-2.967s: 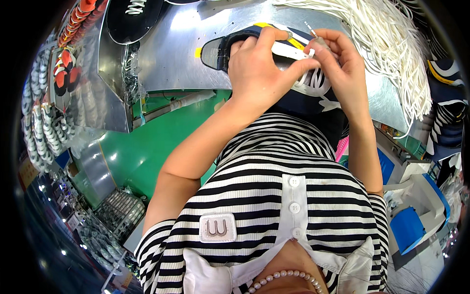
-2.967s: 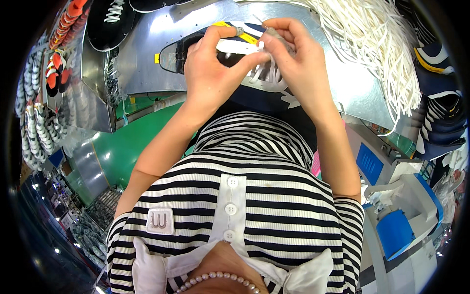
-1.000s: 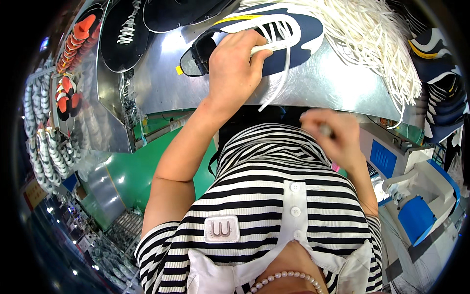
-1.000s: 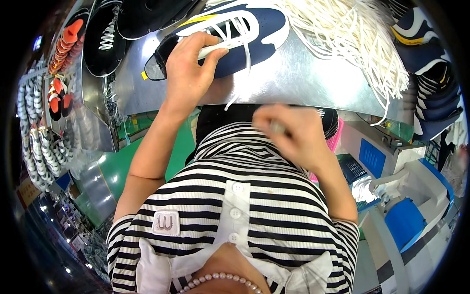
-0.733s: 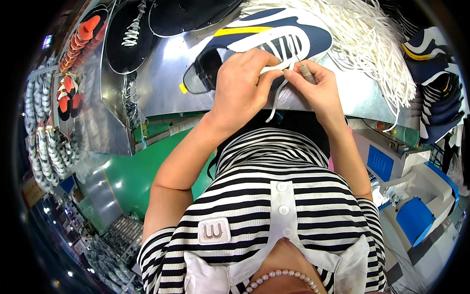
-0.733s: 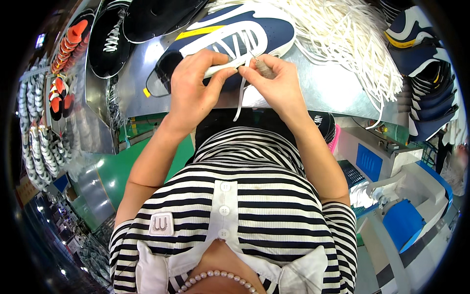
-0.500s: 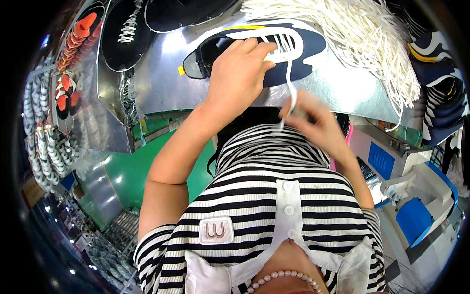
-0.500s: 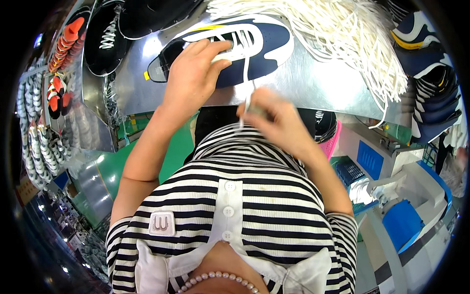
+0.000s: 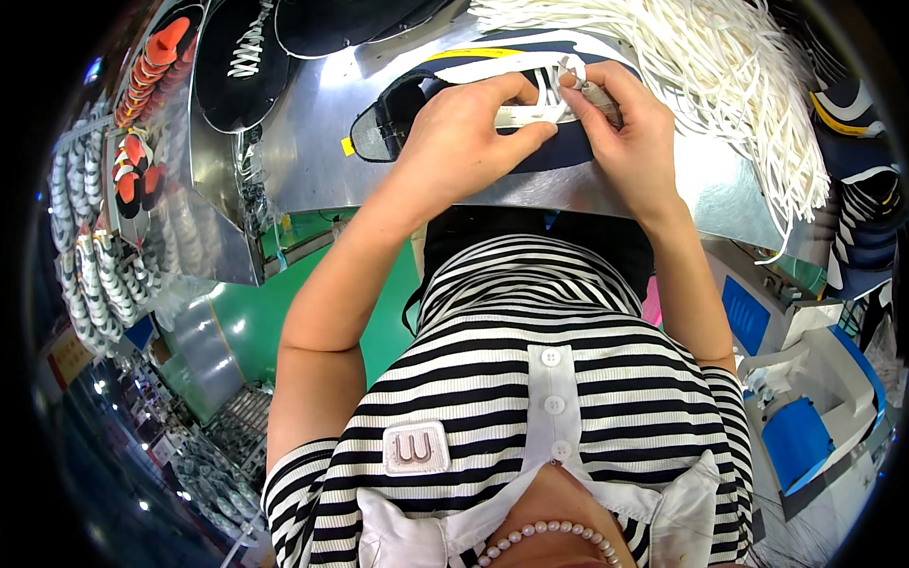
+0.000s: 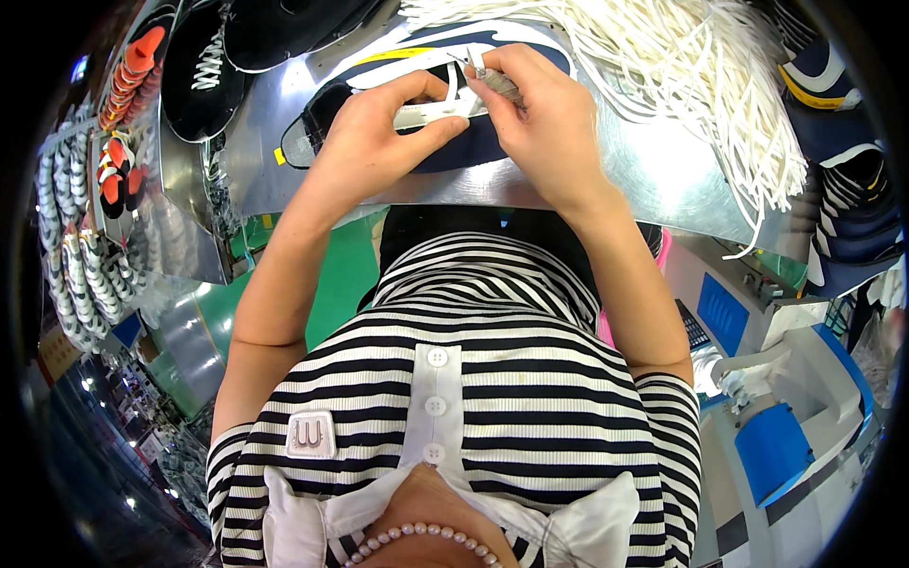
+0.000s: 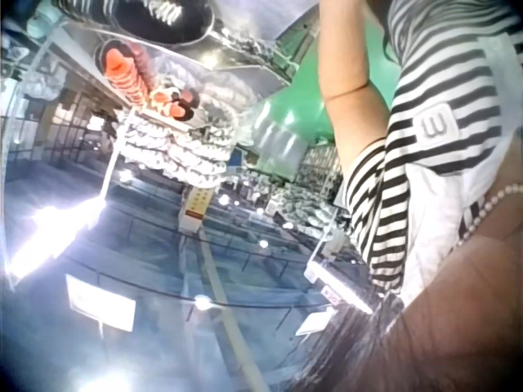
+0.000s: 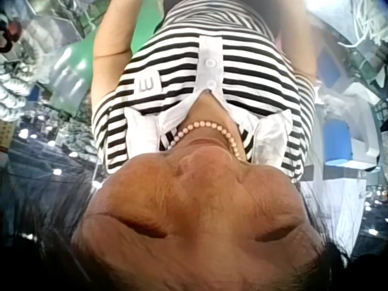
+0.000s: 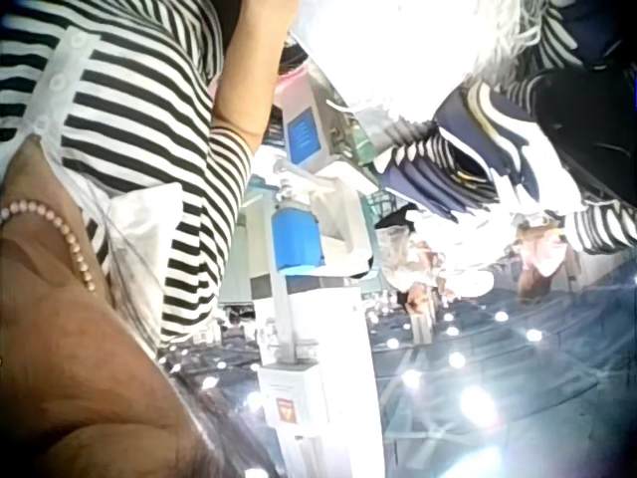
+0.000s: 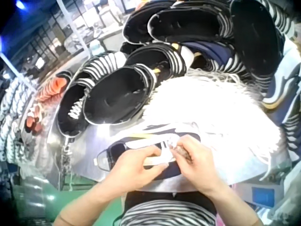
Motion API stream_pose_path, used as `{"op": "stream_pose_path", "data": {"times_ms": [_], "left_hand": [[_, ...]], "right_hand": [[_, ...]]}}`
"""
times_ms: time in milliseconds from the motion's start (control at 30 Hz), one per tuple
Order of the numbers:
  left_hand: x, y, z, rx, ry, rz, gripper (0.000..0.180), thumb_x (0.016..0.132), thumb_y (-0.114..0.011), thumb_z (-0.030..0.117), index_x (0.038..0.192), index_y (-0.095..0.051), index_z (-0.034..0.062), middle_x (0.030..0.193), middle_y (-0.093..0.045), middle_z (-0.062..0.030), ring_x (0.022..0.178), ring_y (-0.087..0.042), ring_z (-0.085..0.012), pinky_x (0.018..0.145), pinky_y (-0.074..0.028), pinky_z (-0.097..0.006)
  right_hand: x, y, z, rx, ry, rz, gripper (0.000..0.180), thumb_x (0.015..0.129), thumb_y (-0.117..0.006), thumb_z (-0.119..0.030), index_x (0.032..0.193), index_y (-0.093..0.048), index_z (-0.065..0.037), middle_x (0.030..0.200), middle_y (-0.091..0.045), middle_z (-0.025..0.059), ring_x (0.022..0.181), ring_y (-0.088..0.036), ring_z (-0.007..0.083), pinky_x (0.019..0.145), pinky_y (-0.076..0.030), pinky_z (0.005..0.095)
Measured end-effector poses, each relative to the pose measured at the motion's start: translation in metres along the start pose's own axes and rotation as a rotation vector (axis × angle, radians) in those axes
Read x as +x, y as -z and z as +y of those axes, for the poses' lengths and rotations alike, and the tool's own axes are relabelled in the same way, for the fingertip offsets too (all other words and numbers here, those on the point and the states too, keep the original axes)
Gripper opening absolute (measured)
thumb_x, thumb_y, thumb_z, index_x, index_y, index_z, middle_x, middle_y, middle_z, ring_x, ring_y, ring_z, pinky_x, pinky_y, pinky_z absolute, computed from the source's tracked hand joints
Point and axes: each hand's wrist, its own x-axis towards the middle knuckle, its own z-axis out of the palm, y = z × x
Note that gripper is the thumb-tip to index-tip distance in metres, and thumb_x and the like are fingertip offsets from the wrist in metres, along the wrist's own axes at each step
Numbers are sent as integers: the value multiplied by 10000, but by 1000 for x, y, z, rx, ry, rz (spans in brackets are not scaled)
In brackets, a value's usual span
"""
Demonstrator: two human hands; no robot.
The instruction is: The person laces a blue and white sneaker by hand, threading white shoelaces through the eyelets and pulling them tight. The person works at a metal workstation in a factory setting, handling the shoe and laces to complete the assembly.
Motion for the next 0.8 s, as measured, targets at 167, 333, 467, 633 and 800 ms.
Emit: {"op": "stream_pose_path", "data": {"times_ms": [167, 333, 467, 633, 800], "left_hand": [[1, -15, -2, 91, -35, 140, 311, 823, -752, 296, 936, -677, 16, 816, -699, -137, 665, -662, -282, 641, -511, -350], [-1, -17, -1, 196, -120, 188, 304, 832, -740, 306, 921, -693, 19, 805, -695, -154, 630, -651, -313, 606, -506, -377], [-1, -17, -2, 173, -149, 197, 315, 831, -741, 303, 913, -690, 3, 802, -693, -154, 627, -646, -314, 596, -500, -365], [-3, -16, -6, 104, -225, 167, 272, 821, -755, 253, 906, -687, 3, 797, -688, -146, 642, -643, -310, 604, -497, -347], [-12, -16, -5, 41, -333, 80, 231, 809, -766, 205, 910, -687, 13, 825, -689, -135, 700, -655, -311, 623, -508, -347]], "right_hand": [[-2, -2, 1, 64, 12, 137, 223, 904, -696, -130, 1070, -599, -16, 923, -689, 109, 758, -675, 194, 689, -525, 278], [-35, 23, -27, 159, -350, -103, 175, 971, -614, -140, 1047, -559, 8, 911, -702, 132, 801, -695, 157, 694, -529, 274], [-44, 20, -24, 82, -365, -142, 150, 968, -607, -124, 1006, -552, 10, 825, -712, 119, 747, -705, 168, 653, -524, 273], [-42, 18, -20, 93, -373, -179, 164, 946, -632, -129, 978, -549, 9, 766, -704, 106, 714, -693, 161, 635, -518, 268], [-30, -1, -23, 294, -562, -137, 215, 938, -642, -160, 978, -523, 15, 729, -684, 102, 662, -654, 144, 606, -504, 270]]}}
